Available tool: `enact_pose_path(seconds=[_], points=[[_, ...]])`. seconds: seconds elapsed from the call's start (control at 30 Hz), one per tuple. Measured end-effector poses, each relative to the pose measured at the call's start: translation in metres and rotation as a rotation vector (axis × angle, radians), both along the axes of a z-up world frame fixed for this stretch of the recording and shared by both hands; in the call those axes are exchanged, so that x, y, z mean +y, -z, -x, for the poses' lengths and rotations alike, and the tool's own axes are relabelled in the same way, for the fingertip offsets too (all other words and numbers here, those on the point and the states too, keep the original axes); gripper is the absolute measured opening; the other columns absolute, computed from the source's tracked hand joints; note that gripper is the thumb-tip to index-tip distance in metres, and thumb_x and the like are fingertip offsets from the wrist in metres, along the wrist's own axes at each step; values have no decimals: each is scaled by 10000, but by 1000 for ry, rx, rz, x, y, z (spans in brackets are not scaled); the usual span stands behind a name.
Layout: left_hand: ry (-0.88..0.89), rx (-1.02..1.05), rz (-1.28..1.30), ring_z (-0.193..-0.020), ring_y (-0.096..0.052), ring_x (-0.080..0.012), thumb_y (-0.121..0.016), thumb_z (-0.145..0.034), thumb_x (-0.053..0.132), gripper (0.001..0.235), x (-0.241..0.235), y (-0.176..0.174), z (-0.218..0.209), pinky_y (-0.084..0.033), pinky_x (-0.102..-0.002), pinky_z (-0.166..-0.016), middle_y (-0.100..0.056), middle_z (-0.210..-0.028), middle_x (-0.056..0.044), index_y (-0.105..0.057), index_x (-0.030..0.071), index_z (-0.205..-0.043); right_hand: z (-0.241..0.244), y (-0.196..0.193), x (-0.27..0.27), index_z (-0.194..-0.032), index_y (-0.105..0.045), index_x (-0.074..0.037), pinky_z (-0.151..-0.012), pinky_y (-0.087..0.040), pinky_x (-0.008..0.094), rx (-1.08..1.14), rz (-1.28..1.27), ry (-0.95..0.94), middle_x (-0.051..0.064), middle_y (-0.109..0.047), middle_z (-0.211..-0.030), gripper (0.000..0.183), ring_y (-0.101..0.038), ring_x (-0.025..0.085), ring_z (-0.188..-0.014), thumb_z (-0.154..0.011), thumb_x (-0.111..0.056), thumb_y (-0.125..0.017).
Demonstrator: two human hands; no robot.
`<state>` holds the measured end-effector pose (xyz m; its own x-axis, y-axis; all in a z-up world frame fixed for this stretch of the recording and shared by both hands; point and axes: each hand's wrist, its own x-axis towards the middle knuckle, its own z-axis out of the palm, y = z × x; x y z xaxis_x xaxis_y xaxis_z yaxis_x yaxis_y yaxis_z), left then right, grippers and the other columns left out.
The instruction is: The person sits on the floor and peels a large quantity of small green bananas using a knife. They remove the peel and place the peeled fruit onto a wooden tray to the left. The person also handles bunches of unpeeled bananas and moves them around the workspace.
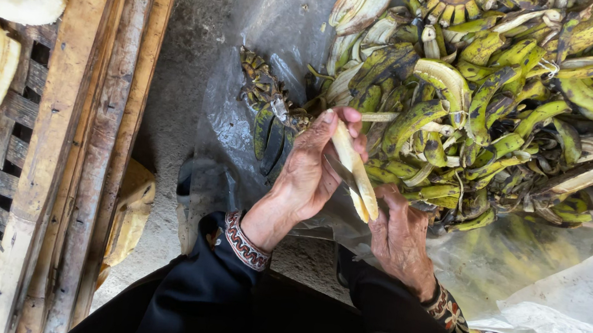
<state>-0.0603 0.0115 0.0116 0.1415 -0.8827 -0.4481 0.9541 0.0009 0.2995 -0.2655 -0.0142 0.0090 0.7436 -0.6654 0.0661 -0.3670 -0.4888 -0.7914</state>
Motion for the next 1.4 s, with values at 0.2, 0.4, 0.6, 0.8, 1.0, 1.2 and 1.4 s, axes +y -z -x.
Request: enact_pose_path(seconds=[0.2,0.4,0.6,0.8,1.0,1.2,1.4], points=[[1,40,-124,-886,-590,-143,-528,-1089,347,319,4,1,13,-551,-333,-837,-567,-980,-12,-584,45,-1171,1,21,4,-1288,-394,-63,-603,-529,421,34,117,34,141,-654,-949,296,-655,278,-632,-1039,-90,-552],[31,52,-141,-842,-612,-168,-487,-1105,366,351,7,-1,25,-560,-340,-802,-579,-930,-35,-595,33,-1131,0,35,4,-1284,-386,-84,-645,-583,424,78,167,64,172,-701,-1074,491,-728,315,-733,-932,-158,-721],[-9,89,-190,-907,-649,-211,-422,-1102,433,414,9,2,36,-566,-382,-862,-602,-943,-68,-579,49,-1104,-3,32,3,-1349,-395,-89,-686,-597,427,116,168,108,203,-687,-1193,608,-747,328,-811,-869,-172,-759],[-131,153,-91,-1023,-676,-235,-365,-1051,599,588,15,8,46,-555,-412,-952,-599,-954,-67,-577,51,-1061,-10,17,-2,-1377,-437,-161,-672,-591,428,217,95,112,117,-711,-1177,601,-751,308,-821,-870,-168,-760],[-4,-144,115,-1193,-666,-268,-604,-1126,158,132,18,30,35,-580,-429,-1041,-660,-1137,-179,-604,32,-1165,-37,-2,-12,-1351,-556,-172,-505,-510,329,250,411,143,75,-747,-1031,444,-704,185,-681,-975,-186,-791],[-63,-281,115,-982,-665,-198,-551,-1037,35,189,17,-15,3,-621,-341,-832,-617,-1165,-59,-579,43,-1223,-29,-26,-16,-1281,-604,-168,-637,-526,327,255,586,347,66,-698,-1017,213,-688,207,-749,-1106,-193,-722],[-384,-978,-3,-814,-601,-154,-323,-1145,467,449,55,-88,-141,-561,-307,-773,-545,-994,-32,-448,105,-1378,-10,-16,-20,-1367,-575,-134,-613,-492,354,283,378,433,81,-732,-1060,257,-679,226,-697,-1149,-195,-697]])
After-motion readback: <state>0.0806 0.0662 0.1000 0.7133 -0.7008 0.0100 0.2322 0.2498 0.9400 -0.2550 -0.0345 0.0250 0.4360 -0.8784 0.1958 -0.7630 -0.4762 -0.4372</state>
